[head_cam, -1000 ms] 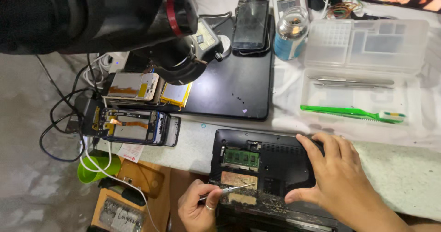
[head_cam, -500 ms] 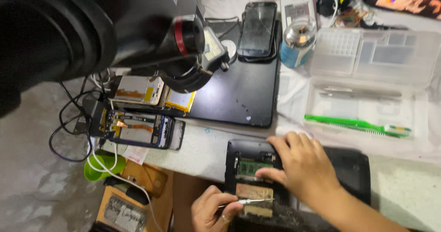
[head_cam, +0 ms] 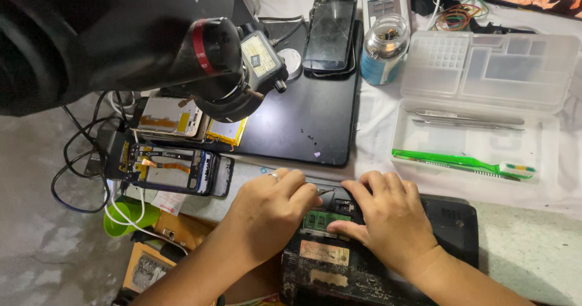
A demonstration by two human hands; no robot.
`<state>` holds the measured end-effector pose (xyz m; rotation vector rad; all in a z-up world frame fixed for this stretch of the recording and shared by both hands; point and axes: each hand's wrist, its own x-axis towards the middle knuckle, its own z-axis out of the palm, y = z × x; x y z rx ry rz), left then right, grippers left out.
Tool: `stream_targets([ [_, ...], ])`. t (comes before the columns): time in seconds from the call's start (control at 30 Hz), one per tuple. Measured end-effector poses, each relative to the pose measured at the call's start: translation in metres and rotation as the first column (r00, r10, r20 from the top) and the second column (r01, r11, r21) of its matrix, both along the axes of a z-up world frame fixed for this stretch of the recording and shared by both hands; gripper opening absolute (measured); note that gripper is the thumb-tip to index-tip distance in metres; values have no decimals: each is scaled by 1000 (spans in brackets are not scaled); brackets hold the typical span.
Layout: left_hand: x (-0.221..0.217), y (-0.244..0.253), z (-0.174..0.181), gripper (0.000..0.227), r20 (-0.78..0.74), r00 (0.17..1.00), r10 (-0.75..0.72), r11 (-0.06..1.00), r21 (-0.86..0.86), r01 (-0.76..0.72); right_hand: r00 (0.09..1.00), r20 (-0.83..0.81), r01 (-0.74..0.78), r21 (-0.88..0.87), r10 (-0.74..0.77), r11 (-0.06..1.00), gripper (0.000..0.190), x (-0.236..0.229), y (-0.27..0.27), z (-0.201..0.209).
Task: The person uses a screwdriver to remove screws from the back panel of a laptop, then uses tweezers to adjust internal components. They continue to unscrew and manipulate parts within the laptop chassis.
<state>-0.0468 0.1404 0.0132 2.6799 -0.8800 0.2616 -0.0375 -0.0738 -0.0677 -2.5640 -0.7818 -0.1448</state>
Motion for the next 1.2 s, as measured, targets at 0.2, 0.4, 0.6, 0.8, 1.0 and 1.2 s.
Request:
stream_targets([
  [0.2, 6, -6, -5, 14, -15, 998, -63, 994, 84, 64, 1000, -1, -2, 20, 2, 1000, 67, 0, -1, 1],
  [0.4, 12, -4, -7, 12, -3, 994, -111, 984, 140, 110, 1000, 7, -1, 4, 1, 1000, 70, 1, 0, 3],
  [0.6, 18, -14, 2, 14, -11, 977, -212, 934, 292, 206, 1000, -25, -3, -8, 3, 1000, 70, 1, -1, 3],
  [0.8, 31, -30, 15, 23, -95, 882, -462, 711, 555, 433, 1000, -13, 0, -30, 0, 1000, 72, 0, -3, 2],
  [1.0, 46, -49, 7, 19, -309, 691, -653, 410, 623, 666, 999, -40, -29, -36, 28, 999, 68, 1, -5, 0],
  [1.2, 65, -66, 0, 25, -552, 577, -601, 270, 540, 797, 989, -148, -30, -103, 15, 994, 63, 2, -5, -1],
])
